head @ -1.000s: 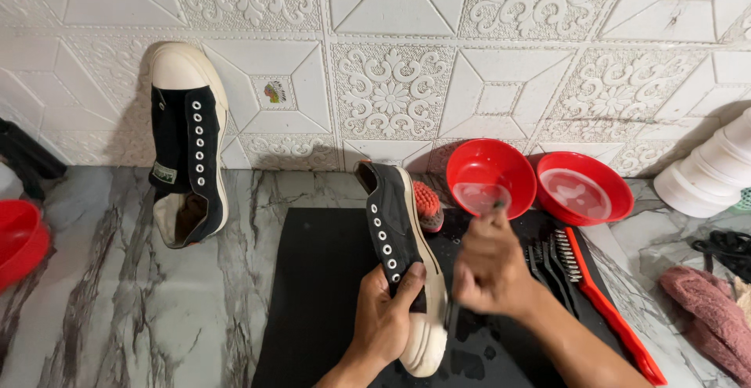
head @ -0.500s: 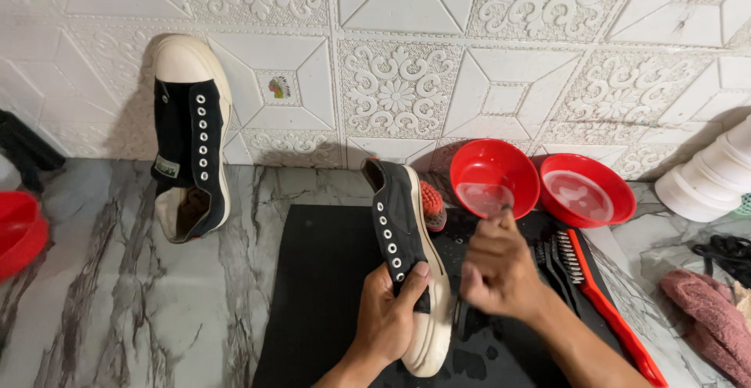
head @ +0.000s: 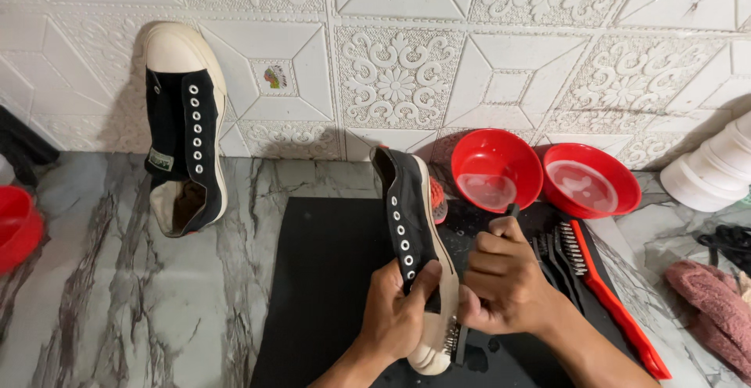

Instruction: The person scrubs a black high-top sneaker using a small brush and a larger red brush, repeatedly dipping the brushes into a red bowl of soapy water. The person cleans the white rubber sole, the toe cap, and the black canvas upper, rotating the shoe to access different areas.

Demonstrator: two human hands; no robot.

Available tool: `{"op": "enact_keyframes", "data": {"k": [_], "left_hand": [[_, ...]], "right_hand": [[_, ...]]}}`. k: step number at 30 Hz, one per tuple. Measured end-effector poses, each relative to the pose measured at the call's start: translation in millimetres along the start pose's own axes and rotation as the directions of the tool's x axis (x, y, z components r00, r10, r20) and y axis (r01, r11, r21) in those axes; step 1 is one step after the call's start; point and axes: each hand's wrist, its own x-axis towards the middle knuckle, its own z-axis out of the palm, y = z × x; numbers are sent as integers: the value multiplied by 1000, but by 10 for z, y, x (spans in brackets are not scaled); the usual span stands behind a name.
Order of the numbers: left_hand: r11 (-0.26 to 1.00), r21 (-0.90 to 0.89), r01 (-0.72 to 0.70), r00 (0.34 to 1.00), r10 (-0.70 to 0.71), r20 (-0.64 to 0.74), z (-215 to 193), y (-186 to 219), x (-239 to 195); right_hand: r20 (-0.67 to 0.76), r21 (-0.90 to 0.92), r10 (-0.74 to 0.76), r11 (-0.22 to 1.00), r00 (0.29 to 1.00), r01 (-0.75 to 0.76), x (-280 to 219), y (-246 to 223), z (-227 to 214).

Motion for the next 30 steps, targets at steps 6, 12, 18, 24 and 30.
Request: {"op": "enact_keyframes", "data": {"k": [6, 12, 18, 24, 30], "left_hand": [[998, 14, -59, 998, 59, 9, 39, 50, -11], [999, -49, -19, 1000, 20, 22, 22, 39, 8], [1000, -5, 23, 998, -23, -63, 15, 11, 20], [972, -186, 142, 967, -177, -185, -23, 107, 61], [987, -132, 92, 972, -117, -202, 23, 53, 72]], "right_hand": [[8, -158, 88, 984, 996, -86, -87, 191, 17], [-40, -162, 91, 982, 995, -96, -137, 441, 57], [-38, -324, 125, 937, 991, -130, -190, 342, 0], [-66, -432, 750, 573, 658, -697, -446, 694, -586], [-190, -651, 966, 9, 175, -759, -1062, 1140, -902]]}}
